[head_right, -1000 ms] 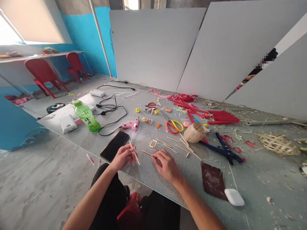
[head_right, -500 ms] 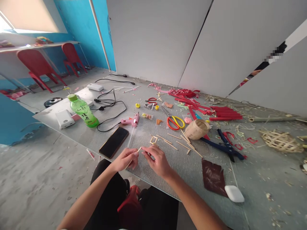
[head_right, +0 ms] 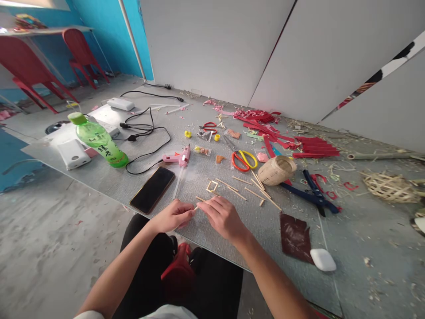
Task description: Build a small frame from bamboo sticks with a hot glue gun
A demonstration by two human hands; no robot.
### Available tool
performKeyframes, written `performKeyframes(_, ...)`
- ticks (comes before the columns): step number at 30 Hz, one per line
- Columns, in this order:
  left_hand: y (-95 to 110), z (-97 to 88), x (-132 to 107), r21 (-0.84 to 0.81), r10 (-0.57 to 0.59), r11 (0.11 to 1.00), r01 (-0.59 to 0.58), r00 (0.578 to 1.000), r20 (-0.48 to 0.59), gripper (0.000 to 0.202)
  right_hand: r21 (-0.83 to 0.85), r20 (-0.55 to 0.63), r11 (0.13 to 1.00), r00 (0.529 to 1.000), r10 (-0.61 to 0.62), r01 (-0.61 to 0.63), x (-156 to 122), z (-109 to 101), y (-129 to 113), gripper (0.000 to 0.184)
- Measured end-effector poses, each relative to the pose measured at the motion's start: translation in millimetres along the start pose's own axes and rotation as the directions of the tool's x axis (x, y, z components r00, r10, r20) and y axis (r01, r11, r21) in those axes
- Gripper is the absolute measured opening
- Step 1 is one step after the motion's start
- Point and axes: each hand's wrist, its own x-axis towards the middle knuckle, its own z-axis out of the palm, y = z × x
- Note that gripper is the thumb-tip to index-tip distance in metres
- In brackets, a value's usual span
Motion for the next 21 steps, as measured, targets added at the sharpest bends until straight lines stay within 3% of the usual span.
performKeyframes(6, -2, -0.3, 1, -0.021, -0.011, 1.000, 0.012, 1.000, 0.028, 0.040, 0.133, 0.027, 0.989, 0.997, 0.069, -0.072, 2, -2, 0, 0.023)
performKeyframes(13, -4, -1.5, 0, -0.121, -0.012, 0.992, 0.018, 0.999, 0.048, 0.043, 0.308, -0.021, 0.940, 0.987, 0.162, -0.148, 1, 1, 1, 0.021)
performKeyframes(21, 0, -4.0, 0, -0.188, -0.029, 0.981, 0.035, 0.999, 0.034, 0.048, -0.063, 0.013, 0.994, 0.996, -0.088, 0.089, -1, -9, 2, 0.035)
